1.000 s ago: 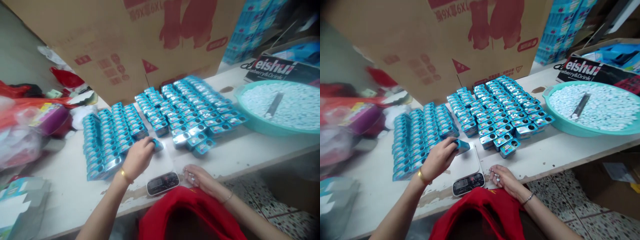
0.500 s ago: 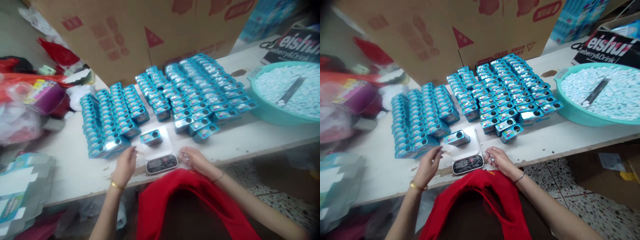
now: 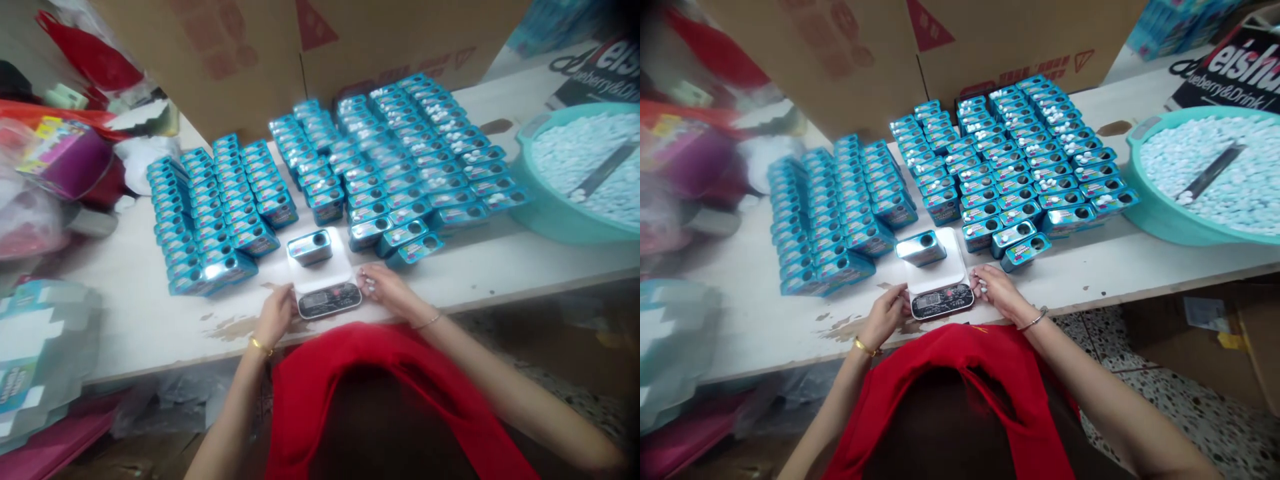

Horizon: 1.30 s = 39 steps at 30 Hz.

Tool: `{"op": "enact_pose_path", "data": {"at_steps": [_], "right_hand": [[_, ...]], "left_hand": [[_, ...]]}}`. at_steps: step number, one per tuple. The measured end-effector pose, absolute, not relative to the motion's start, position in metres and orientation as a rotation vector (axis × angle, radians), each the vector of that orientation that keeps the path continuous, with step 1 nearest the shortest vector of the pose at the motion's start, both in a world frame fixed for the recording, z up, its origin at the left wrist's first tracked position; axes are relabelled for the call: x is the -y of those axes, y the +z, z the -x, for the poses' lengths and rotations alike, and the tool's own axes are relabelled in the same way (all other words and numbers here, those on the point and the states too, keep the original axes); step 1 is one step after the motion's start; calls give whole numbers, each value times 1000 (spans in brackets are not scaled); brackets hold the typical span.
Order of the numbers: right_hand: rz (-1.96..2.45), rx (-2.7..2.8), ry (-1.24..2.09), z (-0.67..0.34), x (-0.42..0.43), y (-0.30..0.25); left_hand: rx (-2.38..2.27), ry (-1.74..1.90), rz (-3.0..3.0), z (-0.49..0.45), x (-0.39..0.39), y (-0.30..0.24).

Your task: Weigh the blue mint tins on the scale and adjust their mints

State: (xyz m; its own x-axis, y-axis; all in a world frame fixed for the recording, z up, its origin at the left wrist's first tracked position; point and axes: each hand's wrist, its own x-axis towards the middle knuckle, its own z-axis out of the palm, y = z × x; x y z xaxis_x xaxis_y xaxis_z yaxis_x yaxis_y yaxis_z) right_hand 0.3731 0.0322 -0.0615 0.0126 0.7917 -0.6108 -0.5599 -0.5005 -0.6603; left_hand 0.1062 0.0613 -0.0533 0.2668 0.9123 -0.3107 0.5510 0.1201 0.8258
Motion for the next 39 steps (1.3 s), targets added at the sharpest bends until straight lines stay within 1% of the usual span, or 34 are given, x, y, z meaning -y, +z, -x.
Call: {"op": "enact_pose_path", "data": {"at_steps": [5, 8, 11, 15, 17, 21, 24, 29, 39], "right_hand": [[1221, 200, 1644, -375, -25, -51], [1128, 160, 1694, -367, -22, -34], [1012, 110, 1818, -354, -27, -18], [878, -3, 1904, -340, -40, -6], [814, -115, 1880, -335, -46, -2], [751, -224, 1785, -328, -57, 4], [743, -265, 1755, -320, -64, 6], [757, -305, 1750, -312, -69, 8], [796, -301, 1782, -313, -66, 13]], "left_hand": [[-1443, 504, -1660, -107, -74, -42], [-1444, 732, -1827, -114, -90, -26], [-1296, 911, -1964, -133, -114, -20], [-1031, 896, -2070, -159, -141, -17], [-898, 902, -2277, -165, -144, -8], [-700, 872, -2902, -164, -134, 22], [-663, 902, -3119, -161, -126, 33], [-745, 1051, -3122, -158, -119, 26], [-817, 1142, -3070, -154, -108, 18]]}}
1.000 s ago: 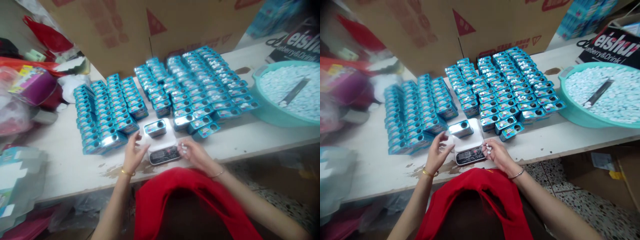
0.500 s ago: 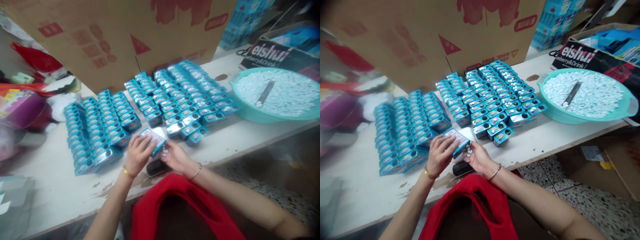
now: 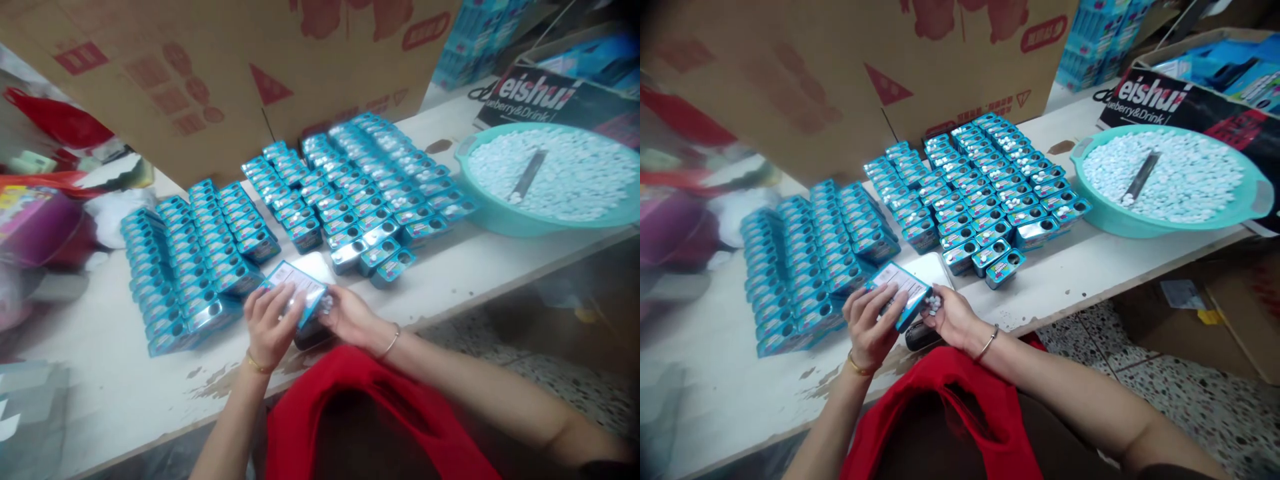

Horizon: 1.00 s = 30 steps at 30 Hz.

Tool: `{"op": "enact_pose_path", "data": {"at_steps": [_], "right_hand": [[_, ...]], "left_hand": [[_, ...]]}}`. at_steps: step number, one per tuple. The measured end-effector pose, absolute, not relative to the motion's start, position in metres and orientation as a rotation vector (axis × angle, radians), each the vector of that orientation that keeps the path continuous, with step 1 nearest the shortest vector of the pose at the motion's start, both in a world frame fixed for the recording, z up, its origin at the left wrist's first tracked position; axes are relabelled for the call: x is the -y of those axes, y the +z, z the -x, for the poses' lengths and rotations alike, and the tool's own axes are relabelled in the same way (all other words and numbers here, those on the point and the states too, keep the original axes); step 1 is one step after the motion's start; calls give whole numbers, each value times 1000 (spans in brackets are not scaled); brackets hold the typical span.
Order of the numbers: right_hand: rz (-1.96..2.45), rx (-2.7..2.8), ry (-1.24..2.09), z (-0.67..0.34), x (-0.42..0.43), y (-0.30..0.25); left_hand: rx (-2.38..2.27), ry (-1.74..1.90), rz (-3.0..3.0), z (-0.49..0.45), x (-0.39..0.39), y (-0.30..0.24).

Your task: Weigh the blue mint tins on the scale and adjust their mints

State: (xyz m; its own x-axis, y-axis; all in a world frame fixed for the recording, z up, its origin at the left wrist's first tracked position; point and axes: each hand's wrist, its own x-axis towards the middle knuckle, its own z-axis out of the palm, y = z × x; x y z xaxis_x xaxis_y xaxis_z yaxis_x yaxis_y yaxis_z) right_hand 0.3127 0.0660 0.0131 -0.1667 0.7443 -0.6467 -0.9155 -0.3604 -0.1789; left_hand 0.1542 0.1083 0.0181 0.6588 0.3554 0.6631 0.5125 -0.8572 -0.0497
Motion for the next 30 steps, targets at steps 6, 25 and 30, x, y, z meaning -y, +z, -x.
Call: {"op": "enact_pose_path", "data": {"at_steps": [6, 25, 30], "right_hand": [[785, -240, 1806, -313, -65, 11], [866, -254, 1704, -359, -27, 2], [822, -256, 1727, -363, -16, 1]], "left_hand": [[759, -985, 2704, -148, -112, 6], [1812, -1678, 3145, -159, -133, -30], [1680, -1986, 2951, -141, -131, -11]]}}
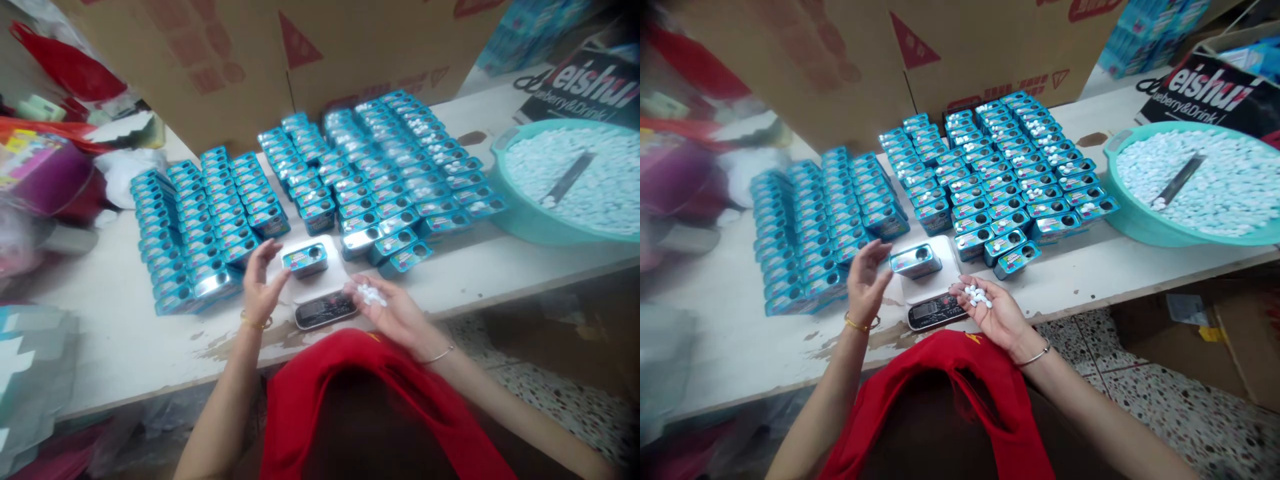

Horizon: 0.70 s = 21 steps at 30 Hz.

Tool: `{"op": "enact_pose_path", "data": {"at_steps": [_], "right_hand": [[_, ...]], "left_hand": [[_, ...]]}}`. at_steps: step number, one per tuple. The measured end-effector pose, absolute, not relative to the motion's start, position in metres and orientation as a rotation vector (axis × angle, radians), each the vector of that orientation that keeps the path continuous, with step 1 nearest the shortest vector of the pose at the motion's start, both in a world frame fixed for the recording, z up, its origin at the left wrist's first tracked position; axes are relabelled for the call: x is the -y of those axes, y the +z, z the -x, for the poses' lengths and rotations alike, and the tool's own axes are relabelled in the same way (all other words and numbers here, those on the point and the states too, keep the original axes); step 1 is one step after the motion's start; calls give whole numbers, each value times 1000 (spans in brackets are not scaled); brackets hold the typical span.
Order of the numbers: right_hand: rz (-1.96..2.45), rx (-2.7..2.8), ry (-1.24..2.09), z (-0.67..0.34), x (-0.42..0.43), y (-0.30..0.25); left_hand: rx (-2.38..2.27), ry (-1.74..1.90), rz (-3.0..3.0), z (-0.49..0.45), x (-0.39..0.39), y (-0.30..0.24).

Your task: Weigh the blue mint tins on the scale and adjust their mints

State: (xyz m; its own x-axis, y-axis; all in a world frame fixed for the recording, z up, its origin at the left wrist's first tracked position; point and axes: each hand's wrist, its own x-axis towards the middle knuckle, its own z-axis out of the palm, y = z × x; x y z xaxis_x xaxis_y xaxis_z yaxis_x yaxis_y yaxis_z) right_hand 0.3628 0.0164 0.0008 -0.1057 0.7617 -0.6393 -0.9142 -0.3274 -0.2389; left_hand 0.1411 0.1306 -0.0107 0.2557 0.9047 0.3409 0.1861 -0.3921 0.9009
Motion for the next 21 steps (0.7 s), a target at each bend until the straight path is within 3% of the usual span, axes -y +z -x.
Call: {"op": "enact_pose_path", "data": {"at_steps": [5, 21], "right_hand": [[809, -261, 1706, -366, -12, 5], [841, -297, 1704, -363, -12, 8]], "left_hand": [[-1241, 1400, -1729, -117, -124, 4], [-1293, 1266, -1750, -111, -120, -8]]}}
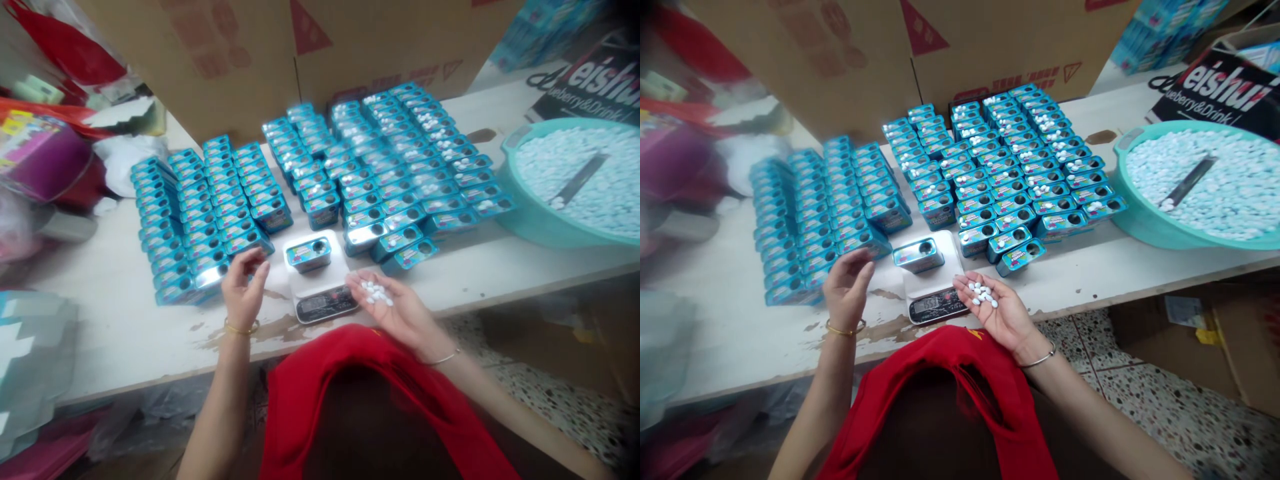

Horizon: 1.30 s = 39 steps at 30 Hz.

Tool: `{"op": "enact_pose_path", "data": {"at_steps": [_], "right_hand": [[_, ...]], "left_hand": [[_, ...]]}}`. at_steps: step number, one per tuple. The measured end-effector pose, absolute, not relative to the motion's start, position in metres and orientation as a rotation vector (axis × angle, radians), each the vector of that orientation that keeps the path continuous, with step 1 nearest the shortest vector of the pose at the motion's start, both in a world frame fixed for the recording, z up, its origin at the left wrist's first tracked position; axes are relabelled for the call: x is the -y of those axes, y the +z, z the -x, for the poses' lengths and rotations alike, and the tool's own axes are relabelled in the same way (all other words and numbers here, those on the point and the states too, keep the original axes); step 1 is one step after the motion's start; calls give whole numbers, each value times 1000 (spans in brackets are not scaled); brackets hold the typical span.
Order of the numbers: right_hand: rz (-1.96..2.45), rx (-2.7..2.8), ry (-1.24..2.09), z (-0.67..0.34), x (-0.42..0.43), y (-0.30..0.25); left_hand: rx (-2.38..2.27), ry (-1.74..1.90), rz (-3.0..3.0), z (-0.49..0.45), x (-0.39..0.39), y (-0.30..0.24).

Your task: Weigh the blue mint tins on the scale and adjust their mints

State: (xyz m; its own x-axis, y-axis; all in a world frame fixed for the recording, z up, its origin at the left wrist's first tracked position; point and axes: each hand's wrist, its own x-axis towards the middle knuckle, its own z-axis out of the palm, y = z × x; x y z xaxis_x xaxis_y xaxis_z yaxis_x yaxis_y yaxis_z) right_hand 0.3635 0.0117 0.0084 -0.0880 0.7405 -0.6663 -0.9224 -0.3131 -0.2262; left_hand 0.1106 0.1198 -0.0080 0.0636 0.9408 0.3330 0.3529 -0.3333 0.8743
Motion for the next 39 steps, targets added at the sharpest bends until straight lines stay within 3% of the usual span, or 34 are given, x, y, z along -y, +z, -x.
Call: {"op": "enact_pose_path", "data": {"at_steps": [8, 16, 21, 27, 39], "right_hand": [[852, -299, 1723, -361, -13, 4], [811, -299, 1723, -354, -20, 9], [827, -324, 1748, -348, -24, 11], [832, -314, 1764, -343, -24, 8], [816, -320, 1726, -346, -24, -1]], "left_hand": [[-1185, 1039, -2153, -134, -126, 9], [-1003, 1076, -2634, -164, -103, 31], [-1251, 1026, -2524, -159, -115, 26], [-1117, 686, -2652, -154, -154, 19], [-1608, 440, -2860, -142, -217, 18]]}}
